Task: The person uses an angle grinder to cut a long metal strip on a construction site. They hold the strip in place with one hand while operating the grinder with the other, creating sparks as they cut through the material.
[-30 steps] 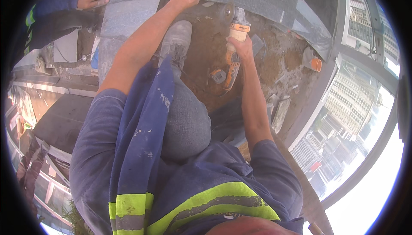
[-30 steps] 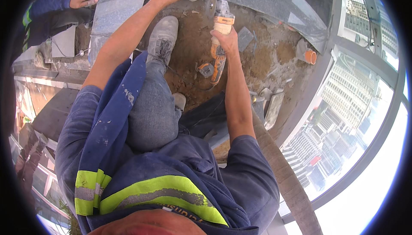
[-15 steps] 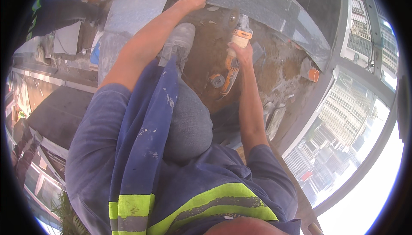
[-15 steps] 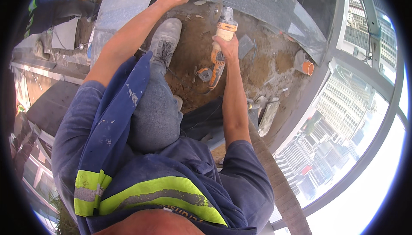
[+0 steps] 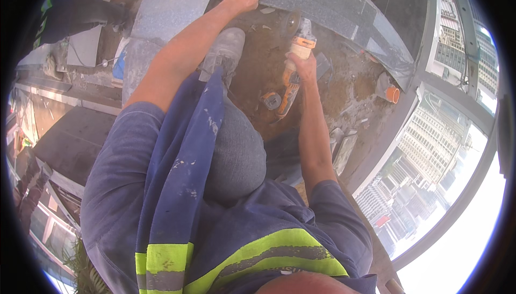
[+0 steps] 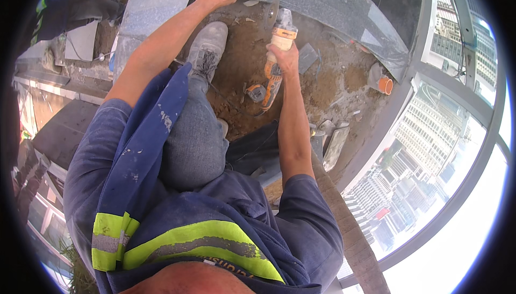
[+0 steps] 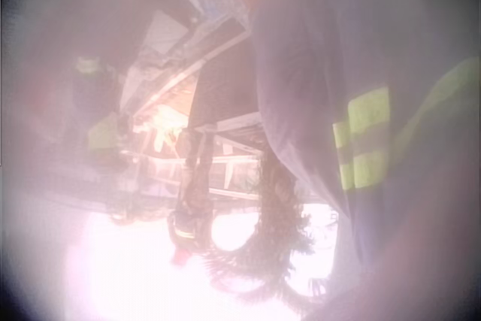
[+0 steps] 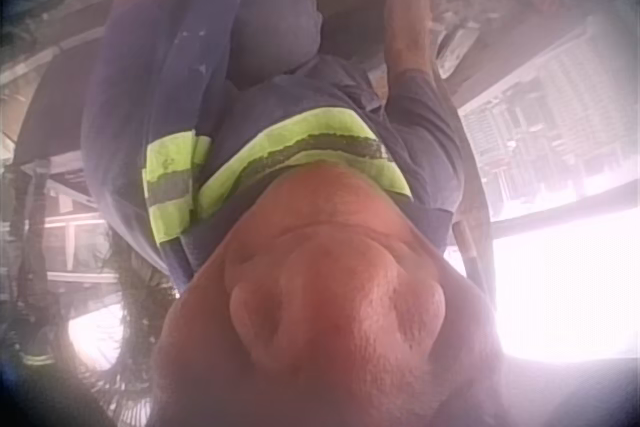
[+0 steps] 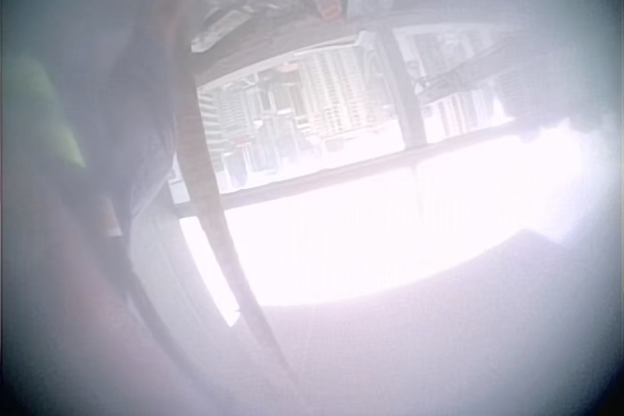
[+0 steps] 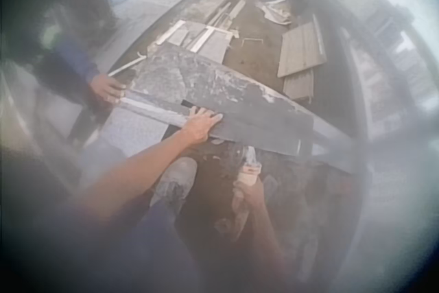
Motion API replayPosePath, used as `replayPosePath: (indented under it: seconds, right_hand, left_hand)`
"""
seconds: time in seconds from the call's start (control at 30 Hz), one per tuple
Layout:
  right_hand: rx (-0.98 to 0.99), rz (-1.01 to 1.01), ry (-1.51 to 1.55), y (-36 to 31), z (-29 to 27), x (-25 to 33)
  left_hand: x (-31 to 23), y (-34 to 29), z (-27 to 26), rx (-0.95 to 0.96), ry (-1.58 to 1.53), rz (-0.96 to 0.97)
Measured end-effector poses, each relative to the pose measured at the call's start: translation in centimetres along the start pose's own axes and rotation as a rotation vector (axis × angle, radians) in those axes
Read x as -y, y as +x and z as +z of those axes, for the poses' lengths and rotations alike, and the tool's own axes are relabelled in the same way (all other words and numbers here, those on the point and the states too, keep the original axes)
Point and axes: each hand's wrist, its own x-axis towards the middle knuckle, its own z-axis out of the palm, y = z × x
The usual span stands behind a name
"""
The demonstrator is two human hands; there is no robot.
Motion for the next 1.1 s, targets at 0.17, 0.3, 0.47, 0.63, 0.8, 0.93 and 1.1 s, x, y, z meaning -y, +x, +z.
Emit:
replayPosePath:
  seconds: [0.17,0.3,0.47,0.63,0.8,0.93,1.1]
  right_hand:
    - [0.019,0.033,-0.002,-0.1,0.2,0.0]
    - [0.007,0.011,0.006,0.2,0.1,-0.5]
    - [0.008,-0.027,-0.009,0.5,0.0,-0.7]
    - [0.006,0.007,0.006,0.3,0.2,-0.2]
    - [0.004,0.002,0.001,0.2,0.4,0.1]
    - [-0.002,0.024,0.004,0.1,0.3,0.3]
    - [0.011,0.032,0.043,-0.3,1.0,0.4]
  left_hand:
    - [0.2,-0.2,0.0,0.01,0.006,-0.009]
    - [0.2,-0.1,0.1,0.01,0.014,-0.004]
    - [0.0,0.0,-0.3,0.051,0.012,-0.026]
    - [-0.3,0.1,-0.6,0.076,0.02,-0.033]
    - [0.2,0.0,0.0,0.048,0.004,-0.025]
    - [0.0,0.0,0.2,-0.023,0.011,-0.002]
    - [0.7,-0.1,1.6,-0.041,0.063,-0.005]
